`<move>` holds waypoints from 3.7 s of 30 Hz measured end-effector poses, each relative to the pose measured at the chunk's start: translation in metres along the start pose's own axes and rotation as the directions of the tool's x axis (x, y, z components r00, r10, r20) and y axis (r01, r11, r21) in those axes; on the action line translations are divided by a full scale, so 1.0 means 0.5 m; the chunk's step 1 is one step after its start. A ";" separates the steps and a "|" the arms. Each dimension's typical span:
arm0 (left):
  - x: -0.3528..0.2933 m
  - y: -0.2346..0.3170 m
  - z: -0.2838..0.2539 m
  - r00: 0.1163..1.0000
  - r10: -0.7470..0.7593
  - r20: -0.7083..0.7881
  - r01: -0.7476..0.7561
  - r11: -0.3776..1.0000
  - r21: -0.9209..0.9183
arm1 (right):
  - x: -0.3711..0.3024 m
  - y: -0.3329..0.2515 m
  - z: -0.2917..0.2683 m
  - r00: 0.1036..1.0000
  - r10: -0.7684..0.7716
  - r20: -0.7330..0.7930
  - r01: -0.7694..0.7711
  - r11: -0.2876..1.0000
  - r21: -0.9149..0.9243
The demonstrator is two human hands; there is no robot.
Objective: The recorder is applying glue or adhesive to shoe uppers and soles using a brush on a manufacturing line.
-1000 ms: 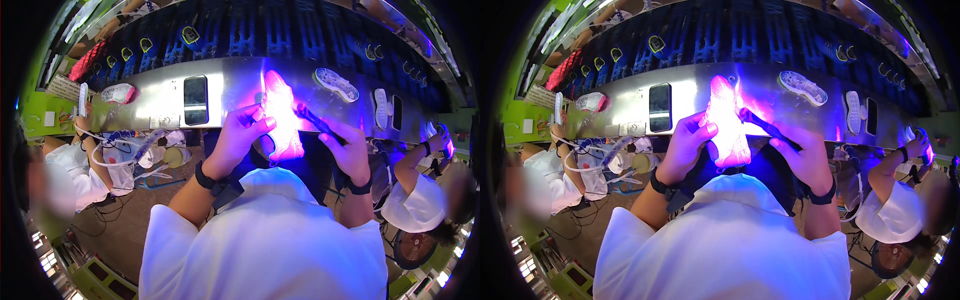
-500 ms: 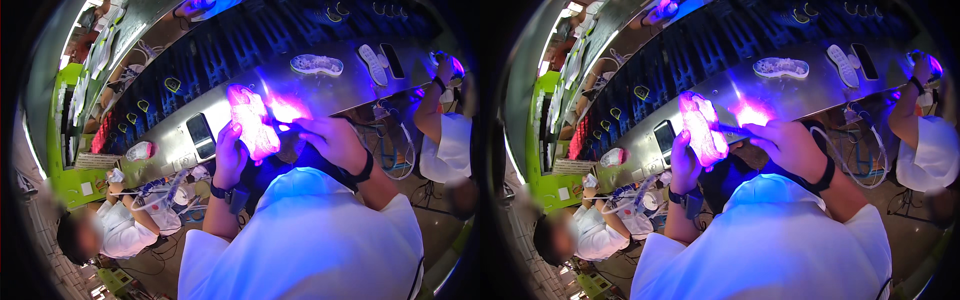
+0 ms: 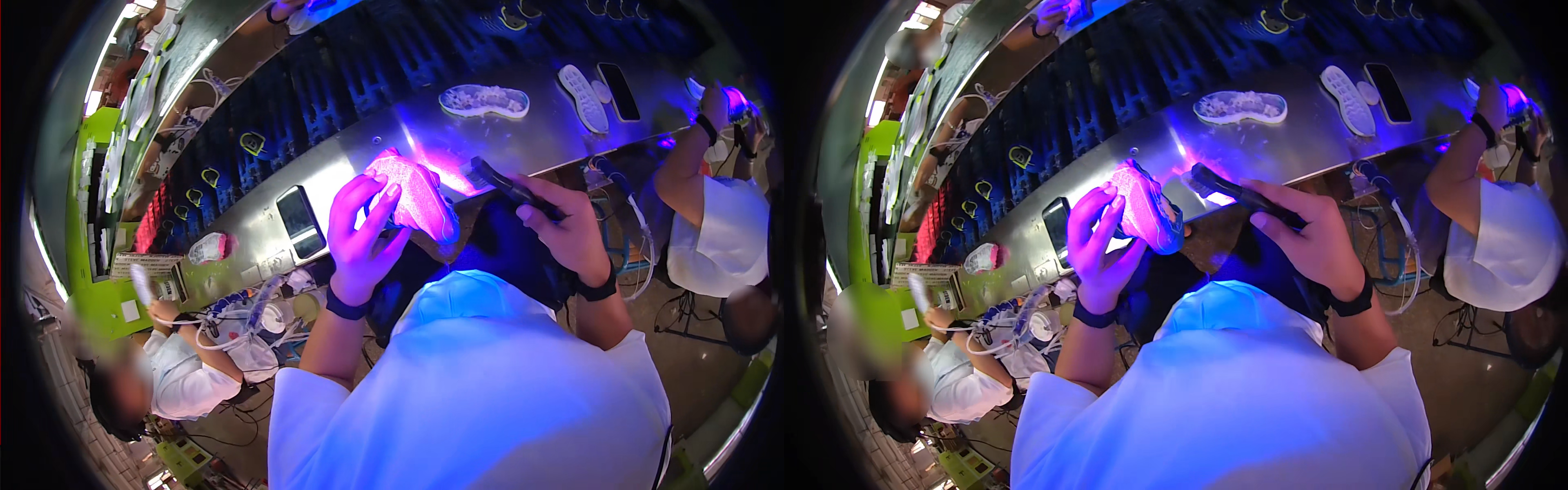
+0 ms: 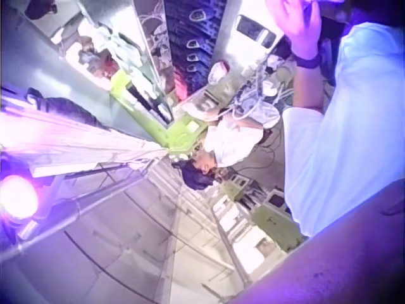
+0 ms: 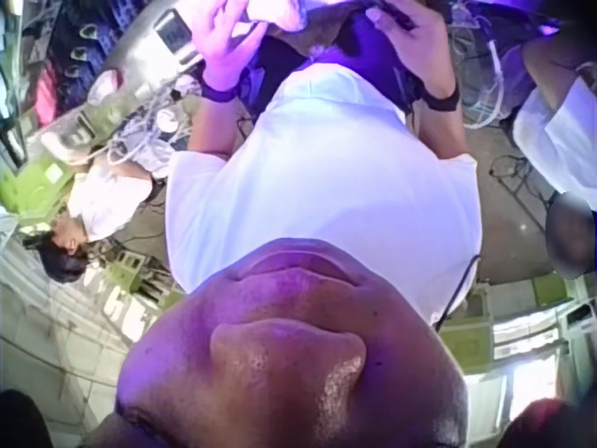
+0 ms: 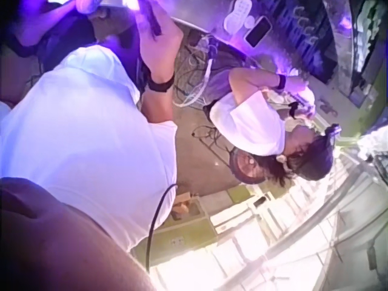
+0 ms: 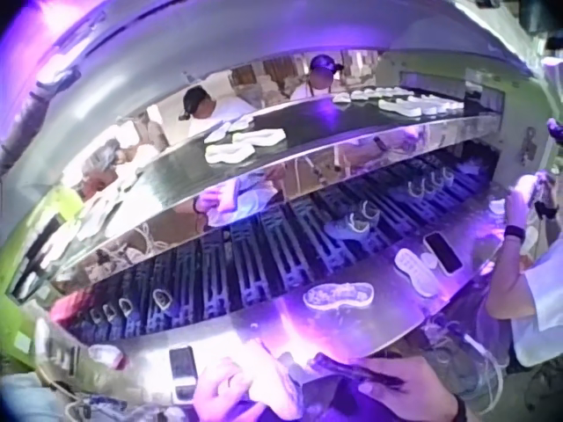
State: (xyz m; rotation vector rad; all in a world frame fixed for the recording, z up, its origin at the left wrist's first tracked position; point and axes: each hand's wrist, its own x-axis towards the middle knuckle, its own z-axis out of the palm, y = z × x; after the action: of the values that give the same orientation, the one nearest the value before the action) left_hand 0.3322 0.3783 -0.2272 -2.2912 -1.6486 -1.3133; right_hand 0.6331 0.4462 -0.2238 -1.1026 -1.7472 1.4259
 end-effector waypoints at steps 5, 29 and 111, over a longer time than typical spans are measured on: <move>0.012 0.017 0.014 0.987 0.149 -0.064 -0.144 0.986 0.080 | -0.020 -0.021 -0.032 0.994 -0.103 0.038 0.105 0.994 -0.042; 0.023 -0.100 0.034 0.968 -0.199 0.155 0.204 0.979 -0.018 | 0.126 0.149 -0.040 0.998 -0.046 0.041 0.048 0.998 -0.040; -0.194 -0.290 0.171 0.585 -0.795 -0.160 0.808 0.588 0.037 | 0.047 0.335 0.110 0.898 -0.435 0.058 0.352 0.635 -0.688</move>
State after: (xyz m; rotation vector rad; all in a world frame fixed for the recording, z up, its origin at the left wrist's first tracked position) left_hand 0.2611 0.4077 -0.4057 -1.3077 -2.7770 -1.3479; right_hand 0.6111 0.4534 -0.4004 -1.0101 -2.3272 0.4090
